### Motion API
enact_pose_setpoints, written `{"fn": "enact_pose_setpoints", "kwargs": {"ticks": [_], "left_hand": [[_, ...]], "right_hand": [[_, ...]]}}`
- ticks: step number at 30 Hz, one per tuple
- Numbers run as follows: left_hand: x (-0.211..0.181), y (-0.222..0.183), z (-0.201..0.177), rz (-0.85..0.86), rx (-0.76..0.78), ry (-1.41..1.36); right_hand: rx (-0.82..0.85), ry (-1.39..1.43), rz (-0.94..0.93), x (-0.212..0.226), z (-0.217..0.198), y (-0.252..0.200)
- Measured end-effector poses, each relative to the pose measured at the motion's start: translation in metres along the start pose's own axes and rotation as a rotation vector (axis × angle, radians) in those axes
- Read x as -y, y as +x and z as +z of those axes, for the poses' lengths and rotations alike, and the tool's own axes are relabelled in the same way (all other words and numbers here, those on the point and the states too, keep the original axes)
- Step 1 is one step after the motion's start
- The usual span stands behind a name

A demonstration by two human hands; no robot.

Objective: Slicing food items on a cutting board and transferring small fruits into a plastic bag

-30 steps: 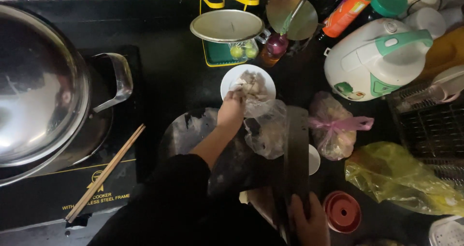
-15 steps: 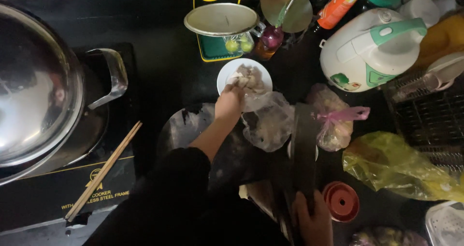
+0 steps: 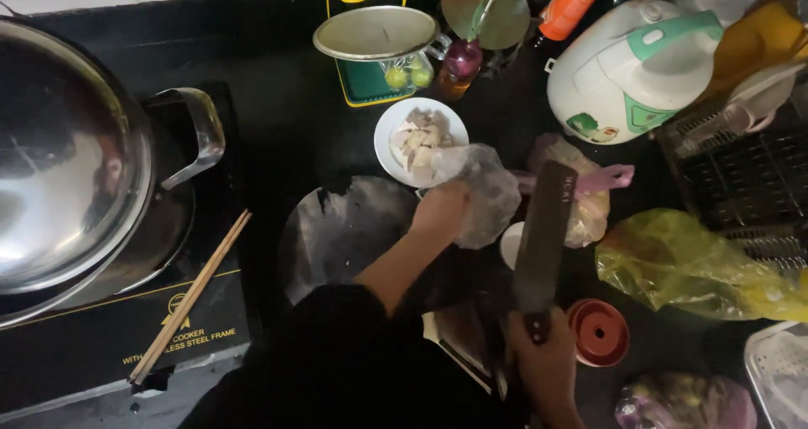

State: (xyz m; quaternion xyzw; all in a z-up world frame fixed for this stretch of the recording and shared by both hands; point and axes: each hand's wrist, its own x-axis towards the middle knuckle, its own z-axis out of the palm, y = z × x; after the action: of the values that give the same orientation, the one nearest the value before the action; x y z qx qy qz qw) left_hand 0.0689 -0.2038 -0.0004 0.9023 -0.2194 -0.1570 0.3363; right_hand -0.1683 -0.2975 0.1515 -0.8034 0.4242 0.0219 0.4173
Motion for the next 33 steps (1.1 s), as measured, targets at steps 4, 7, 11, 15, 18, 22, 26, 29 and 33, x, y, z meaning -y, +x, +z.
{"fn": "enact_pose_setpoints", "kwargs": {"ticks": [4,7,11,15,18,22,26,29,33], "left_hand": [[-0.012,0.025,0.036,-0.09,0.123,0.269],[-0.018,0.03,0.06,-0.049,0.109,0.447],[-0.012,0.043,0.098,-0.189,0.046,0.498],[-0.011,0.033,0.098,-0.154,-0.364,0.524],[-0.023,0.012,0.069,-0.275,-0.037,0.441],[-0.023,0.009,0.078,-0.251,-0.197,0.325],[-0.037,-0.026,0.016,-0.183,0.055,0.01],[-0.007,-0.033,0.042,-0.062,-0.014,0.128],[-0.035,-0.091,-0.014,-0.186,-0.037,-0.032]], "right_hand": [[-0.05,0.061,-0.075,-0.017,0.0,0.008],[-0.036,0.131,-0.1,-0.02,0.002,0.011],[-0.005,0.218,-0.107,-0.042,0.004,0.022],[0.016,0.037,-0.128,-0.048,-0.001,0.035],[0.02,0.014,-0.149,-0.03,-0.001,0.036],[0.019,-0.042,-0.085,-0.011,0.003,0.054],[0.036,-0.006,-0.234,-0.014,0.019,0.096],[0.128,0.03,-0.305,0.016,0.023,0.104],[0.103,-0.081,-0.439,0.004,0.053,0.148]]}}
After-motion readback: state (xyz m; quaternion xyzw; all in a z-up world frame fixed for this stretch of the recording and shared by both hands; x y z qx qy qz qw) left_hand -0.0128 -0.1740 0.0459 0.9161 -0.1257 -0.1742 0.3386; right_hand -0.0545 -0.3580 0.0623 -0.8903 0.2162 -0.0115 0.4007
